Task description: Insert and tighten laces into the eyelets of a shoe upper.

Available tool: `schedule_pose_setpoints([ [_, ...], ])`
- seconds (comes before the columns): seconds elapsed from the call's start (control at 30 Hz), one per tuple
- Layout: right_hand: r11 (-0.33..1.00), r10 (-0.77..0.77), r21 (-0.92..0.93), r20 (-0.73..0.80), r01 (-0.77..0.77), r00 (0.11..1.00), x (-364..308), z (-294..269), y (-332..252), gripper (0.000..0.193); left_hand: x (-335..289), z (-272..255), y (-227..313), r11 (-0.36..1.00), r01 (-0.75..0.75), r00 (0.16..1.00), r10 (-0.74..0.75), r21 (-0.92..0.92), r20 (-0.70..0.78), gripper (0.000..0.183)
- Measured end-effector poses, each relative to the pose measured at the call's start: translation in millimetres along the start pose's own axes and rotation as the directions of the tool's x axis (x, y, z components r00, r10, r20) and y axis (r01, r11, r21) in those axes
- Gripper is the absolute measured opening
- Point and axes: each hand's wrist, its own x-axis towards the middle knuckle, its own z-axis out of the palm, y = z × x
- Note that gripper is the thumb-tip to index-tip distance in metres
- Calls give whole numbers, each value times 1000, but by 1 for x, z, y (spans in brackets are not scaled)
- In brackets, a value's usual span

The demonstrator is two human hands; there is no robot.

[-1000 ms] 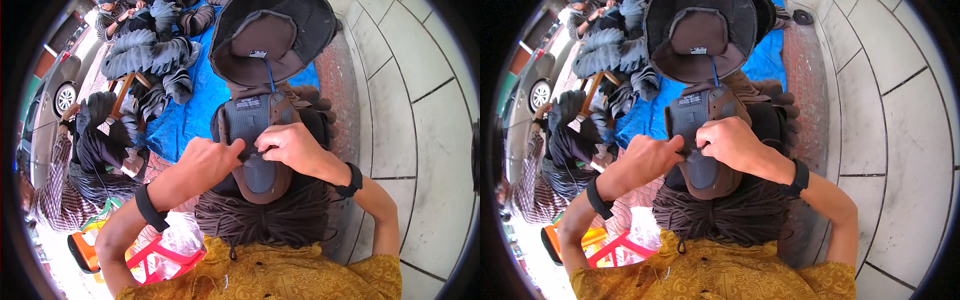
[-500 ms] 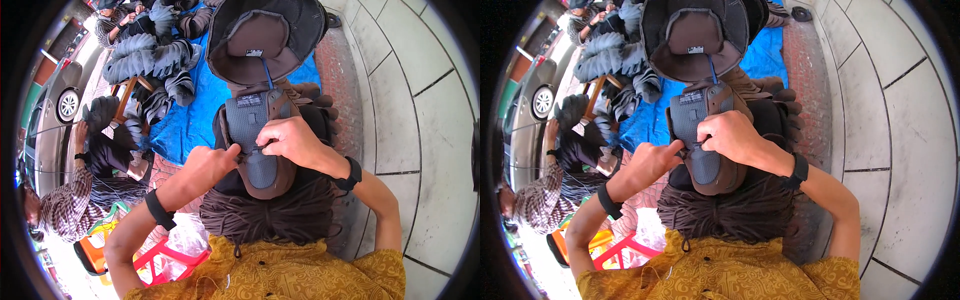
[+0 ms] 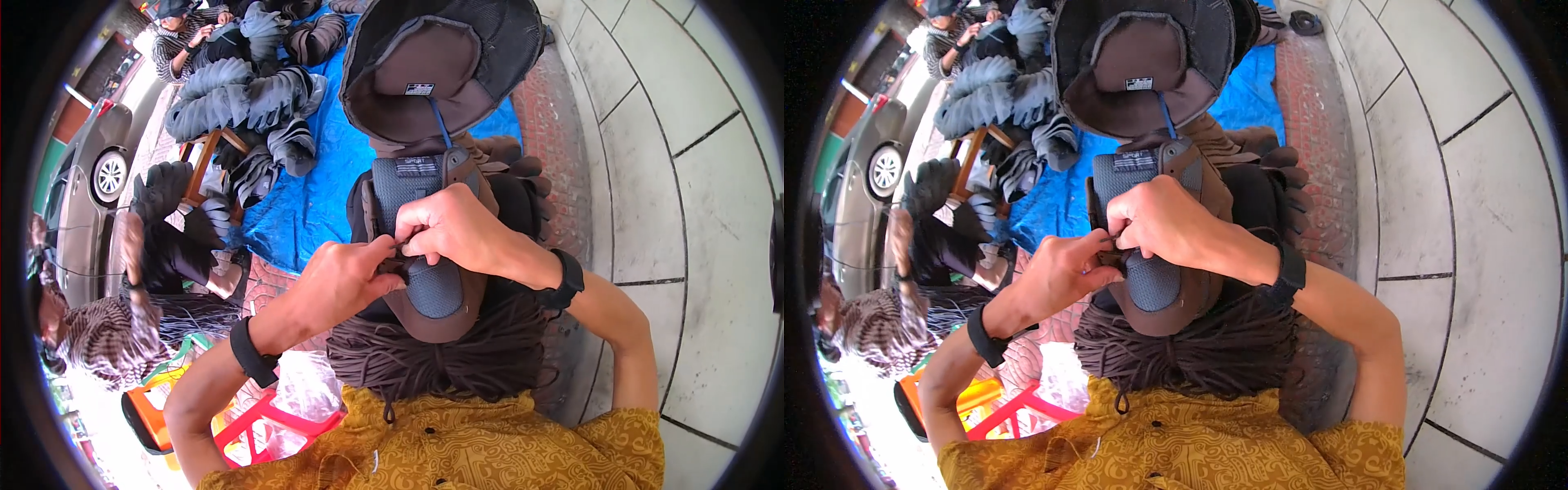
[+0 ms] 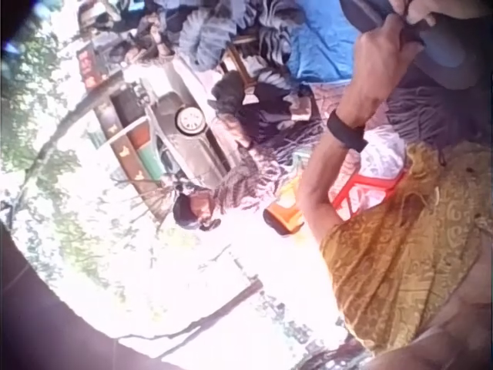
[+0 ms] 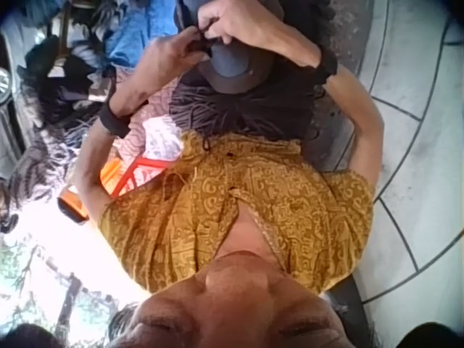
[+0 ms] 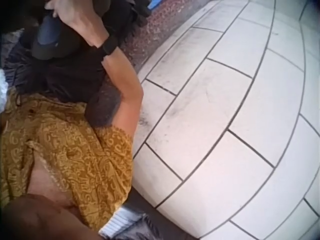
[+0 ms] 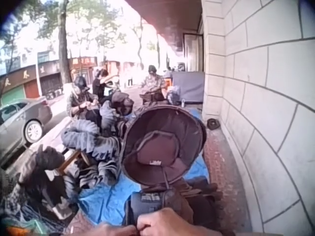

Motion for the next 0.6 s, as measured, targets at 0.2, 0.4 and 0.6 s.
schedule_pose_setpoints([
  [0.2, 999, 5, -46, 88, -1, 996, 8, -1, -6, 11, -3, -3, 4, 998, -1, 1000, 2, 62, -14, 30],
  [0.4, 998, 54, -24, 130, -51, 990, 13, -3, -6, 13, -3, -2, 7, 996, 17, 1000, -15, 85, -24, 29],
  [0.6, 998, 50, -49, 88, -46, 995, 12, 3, -4, 11, -7, 8, 5, 970, -135, 982, 158, 200, -104, 25],
])
